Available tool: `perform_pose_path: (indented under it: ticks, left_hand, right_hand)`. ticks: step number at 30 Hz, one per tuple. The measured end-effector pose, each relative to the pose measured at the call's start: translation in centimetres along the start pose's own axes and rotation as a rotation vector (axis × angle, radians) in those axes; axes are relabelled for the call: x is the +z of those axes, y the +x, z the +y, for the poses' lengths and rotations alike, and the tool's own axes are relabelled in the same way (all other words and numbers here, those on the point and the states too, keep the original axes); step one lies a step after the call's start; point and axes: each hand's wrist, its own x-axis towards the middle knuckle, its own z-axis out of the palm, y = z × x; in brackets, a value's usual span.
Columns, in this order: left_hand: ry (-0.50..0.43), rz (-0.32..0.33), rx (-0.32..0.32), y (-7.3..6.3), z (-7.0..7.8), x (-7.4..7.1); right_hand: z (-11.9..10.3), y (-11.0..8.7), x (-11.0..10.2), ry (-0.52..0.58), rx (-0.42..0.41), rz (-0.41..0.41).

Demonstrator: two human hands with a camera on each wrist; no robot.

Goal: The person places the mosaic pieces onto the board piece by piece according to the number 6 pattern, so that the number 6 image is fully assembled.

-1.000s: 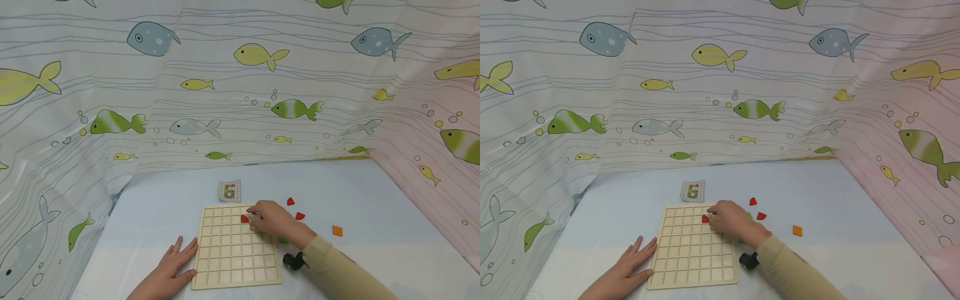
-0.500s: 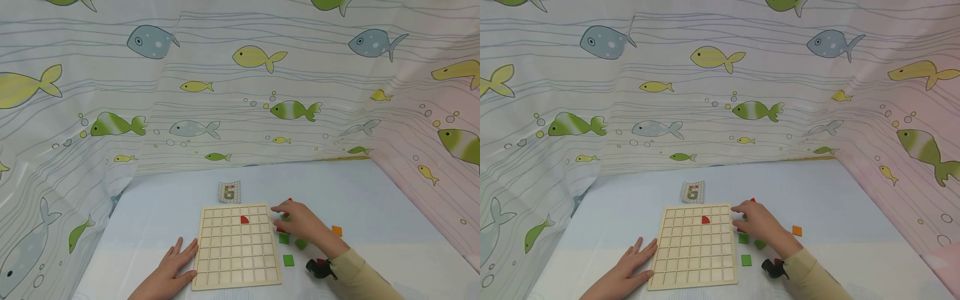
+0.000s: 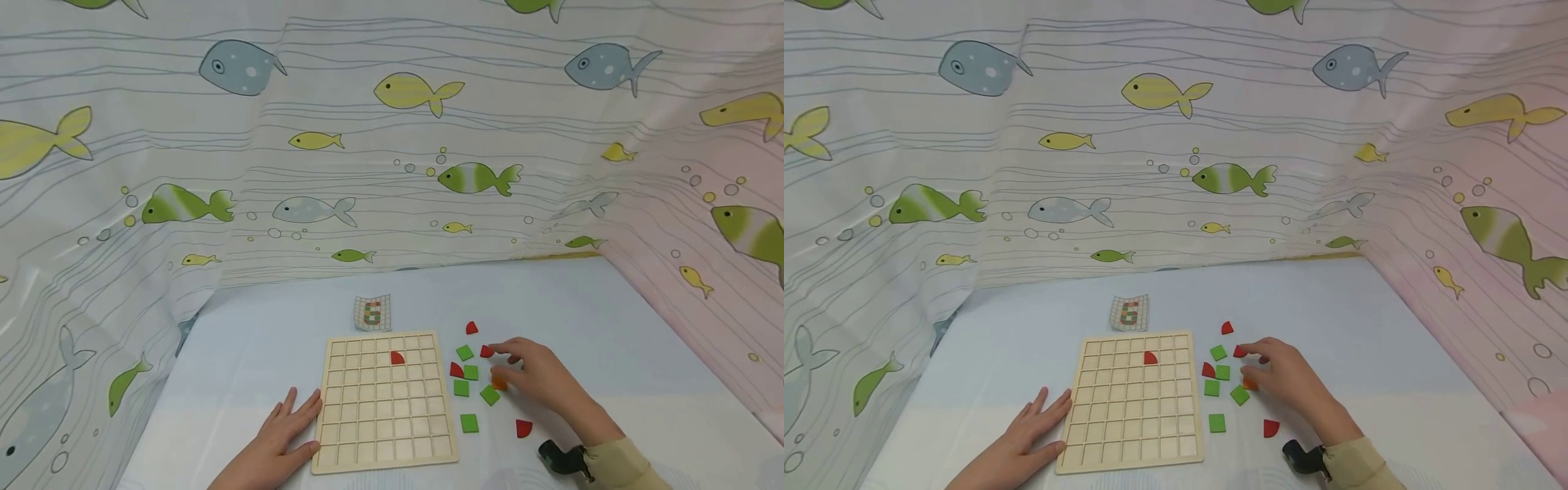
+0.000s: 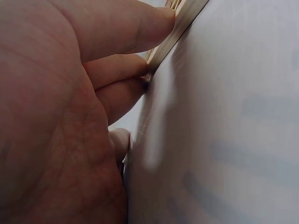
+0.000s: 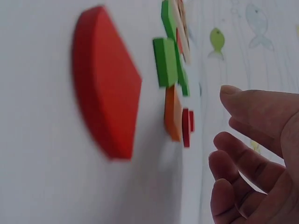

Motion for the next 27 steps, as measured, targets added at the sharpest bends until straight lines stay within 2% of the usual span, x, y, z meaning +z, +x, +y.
perform_pose_path:
  ticks: [6,9,17,23,27]
  left_hand:
    - [-0.036,-0.036,-0.046,0.1,0.0,-0.1]
    - [-0.062,-0.040,-0.045,0.1,0.1,-0.1]
    - [-0.058,-0.034,-0.037,0.1,0.2,-0.2]
    - [-0.050,-0.018,-0.010,0.1,0.3,-0.3]
    - [-0.082,-0.030,-0.023,0.0,0.4,-0.3]
  right_hand:
    - [1.9,-0.9,-0.6,-0.001,0.022,0.040]
    - [2.8,-1.4,-0.9,0.000,0.025,0.057]
    - [5.1,-2.6,-1.8,-0.005,0.043,0.108]
    - [6.7,-3.2,-2.4,-0.018,0.038,0.116]
    - [7.8,-3.6,-2.8,-0.040,0.029,0.127]
